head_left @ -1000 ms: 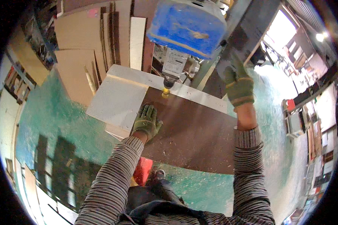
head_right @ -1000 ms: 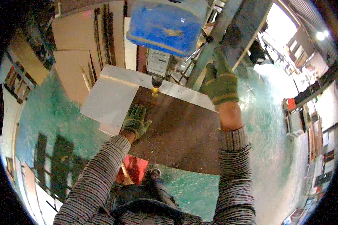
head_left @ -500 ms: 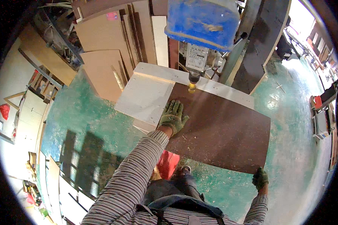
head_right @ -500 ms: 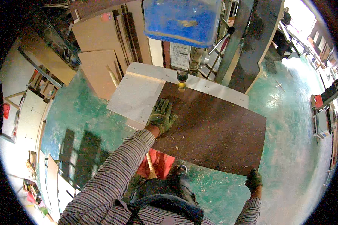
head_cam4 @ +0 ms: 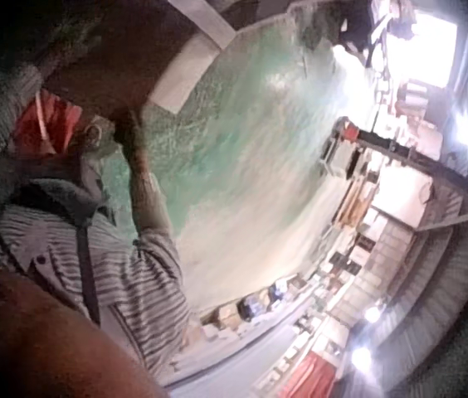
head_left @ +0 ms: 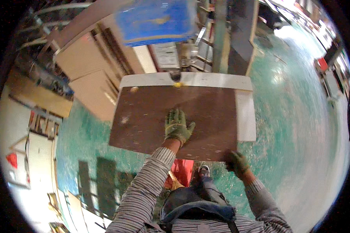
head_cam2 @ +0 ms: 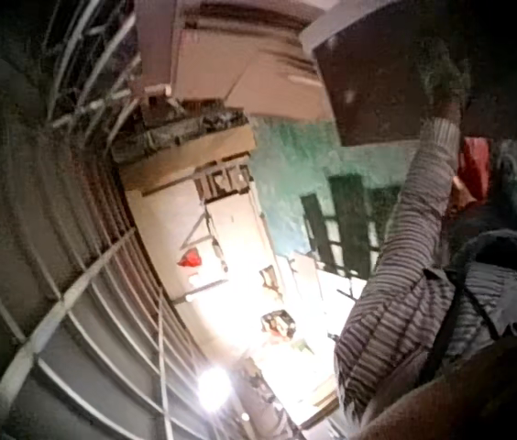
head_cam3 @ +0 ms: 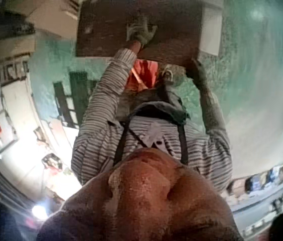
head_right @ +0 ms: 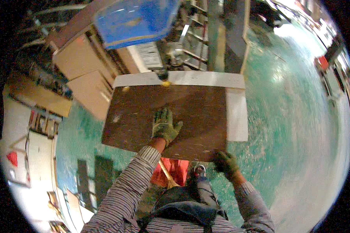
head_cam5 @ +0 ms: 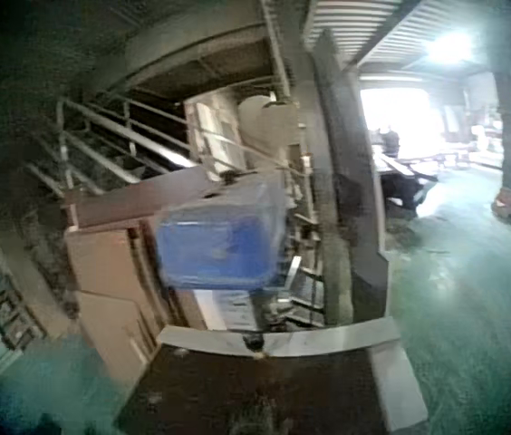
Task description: The person repeatedly picks up brown rectangular wood panels from a stack, places them on a drill press table, and operates the machine to drill holes into them. After drilling, the person removes the panel and places it back onto the stack. The process is repeated for multiple panels in a continuous loop.
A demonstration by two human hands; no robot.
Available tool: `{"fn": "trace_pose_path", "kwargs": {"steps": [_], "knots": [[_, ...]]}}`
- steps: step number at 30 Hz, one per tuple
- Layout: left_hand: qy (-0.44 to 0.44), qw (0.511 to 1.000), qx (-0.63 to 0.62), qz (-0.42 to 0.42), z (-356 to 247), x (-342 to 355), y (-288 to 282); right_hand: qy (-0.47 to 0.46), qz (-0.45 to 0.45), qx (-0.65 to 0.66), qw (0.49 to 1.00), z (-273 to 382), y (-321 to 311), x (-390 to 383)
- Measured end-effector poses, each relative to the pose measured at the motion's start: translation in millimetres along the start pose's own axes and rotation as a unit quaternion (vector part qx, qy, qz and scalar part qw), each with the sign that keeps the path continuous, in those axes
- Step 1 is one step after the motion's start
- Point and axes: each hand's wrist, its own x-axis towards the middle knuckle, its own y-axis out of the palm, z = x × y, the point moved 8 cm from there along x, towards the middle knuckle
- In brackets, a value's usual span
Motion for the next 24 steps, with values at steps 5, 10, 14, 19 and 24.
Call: {"fn": "trace_pose_path", "kwargs": {"steps": [5, 10, 14, 19, 24], "knots": [[-0.063, 0.995, 0.034, -0.073, 83.9, 6.1, 25.4, -0.146, 0.125, -0.129, 0.973, -68.5, 96.4, 51.0], [-0.090, 0.991, 0.095, -0.016, 116.2, 5.6, -7.2, 0.066, 0.188, 0.053, 0.978, -77.9, 160.7, 54.4], [-0.069, 0.993, 0.091, -0.033, 132.6, 10.6, -2.7, 0.129, 0.220, 0.071, 0.964, -78.0, 172.7, 54.6], [-0.067, 0.993, 0.088, -0.044, 130.2, 9.7, -3.8, 0.126, 0.206, 0.038, 0.970, -88.9, 169.0, 59.1], [-0.059, 0.990, 0.113, -0.058, 137.8, 13.4, 2.8, 0.115, 0.195, 0.042, 0.973, -86.4, 169.6, 55.7]]}}
